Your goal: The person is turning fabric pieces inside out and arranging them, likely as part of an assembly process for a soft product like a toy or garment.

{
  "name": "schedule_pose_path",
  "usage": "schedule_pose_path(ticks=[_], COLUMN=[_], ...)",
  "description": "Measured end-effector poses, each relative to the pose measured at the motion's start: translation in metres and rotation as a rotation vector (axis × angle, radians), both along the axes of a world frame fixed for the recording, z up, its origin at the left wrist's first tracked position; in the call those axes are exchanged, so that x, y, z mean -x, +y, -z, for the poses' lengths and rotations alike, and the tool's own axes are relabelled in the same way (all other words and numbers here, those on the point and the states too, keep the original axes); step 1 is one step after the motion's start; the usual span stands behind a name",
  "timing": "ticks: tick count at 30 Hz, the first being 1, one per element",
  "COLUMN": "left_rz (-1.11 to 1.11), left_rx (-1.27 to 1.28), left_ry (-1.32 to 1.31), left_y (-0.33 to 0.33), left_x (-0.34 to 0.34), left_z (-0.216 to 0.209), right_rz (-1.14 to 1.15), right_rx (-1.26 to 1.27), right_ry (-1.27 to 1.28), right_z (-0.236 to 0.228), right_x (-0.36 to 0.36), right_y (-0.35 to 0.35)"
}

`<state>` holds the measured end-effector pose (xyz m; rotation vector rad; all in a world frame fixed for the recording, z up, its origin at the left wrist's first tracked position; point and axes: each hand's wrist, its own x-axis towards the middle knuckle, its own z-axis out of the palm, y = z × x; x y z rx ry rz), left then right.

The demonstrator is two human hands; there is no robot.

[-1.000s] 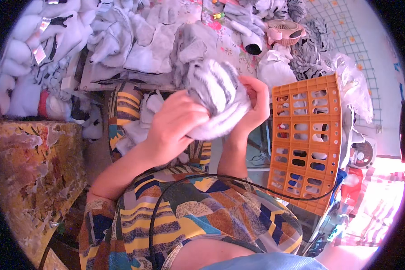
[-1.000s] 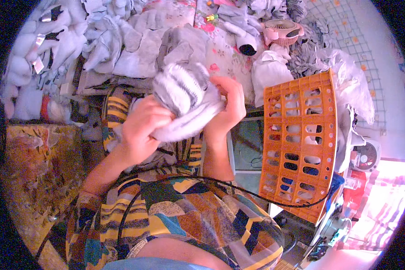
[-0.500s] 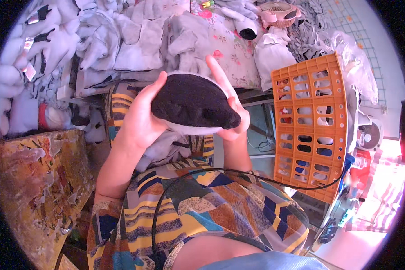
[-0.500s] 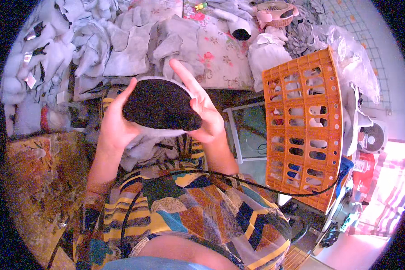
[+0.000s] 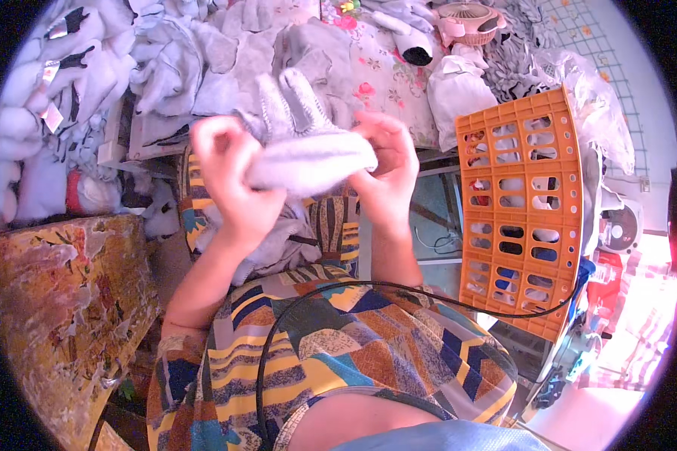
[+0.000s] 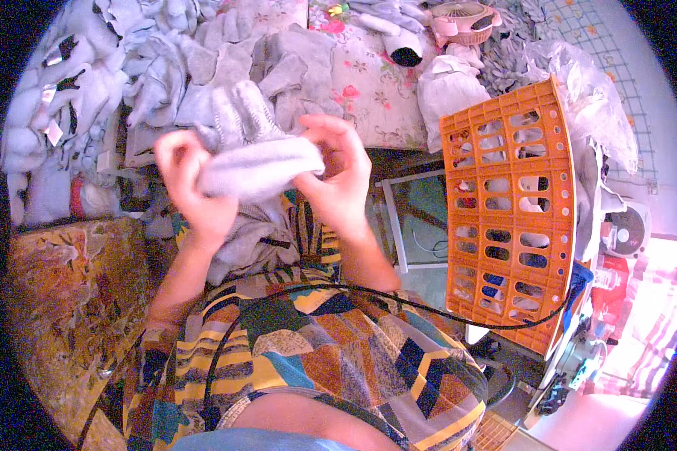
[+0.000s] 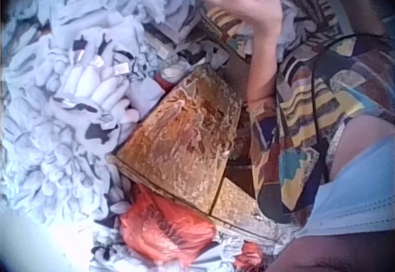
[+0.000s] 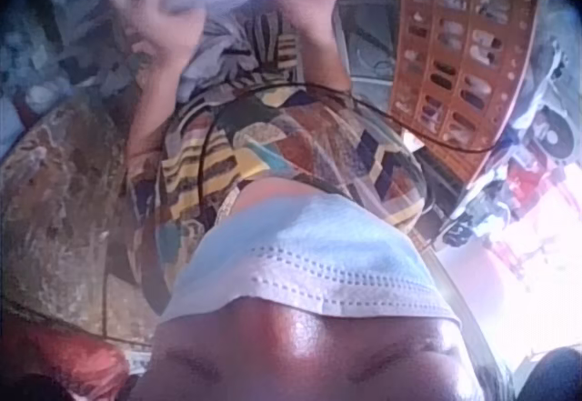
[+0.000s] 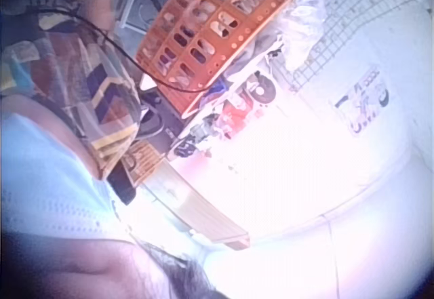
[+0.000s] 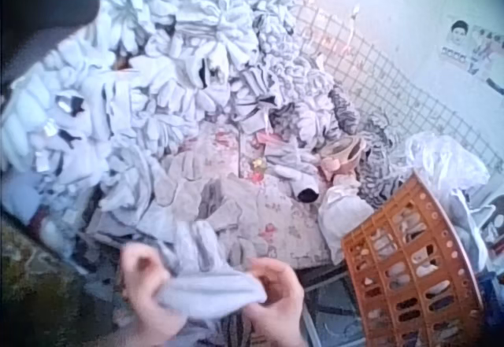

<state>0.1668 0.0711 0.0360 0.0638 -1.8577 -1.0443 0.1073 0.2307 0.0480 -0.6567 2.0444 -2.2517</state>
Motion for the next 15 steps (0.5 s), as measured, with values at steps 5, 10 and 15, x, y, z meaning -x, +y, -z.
schedule_pose_path(ticks=[5, 10, 15], left_rz=[-0.004, 0.189, 0.235], left_rx=[0.544, 0.501, 0.464], left_ry=[0.103, 0.135, 0.149], left_y=[0.025, 0.046, 0.047], left_x=[-0.013, -0.019, -0.02], left_z=[-0.012, -0.003, 0.001], right_rz=[0.528, 0.562, 0.601], right_rx=[-0.376, -0.252, -0.23], right_ry=[0.762, 0.732, 0.754], right_z=[0.003, 0.009, 0.005], right_x=[0.011, 0.02, 0.022], right_y=[-0.007, -0.008, -0.018])
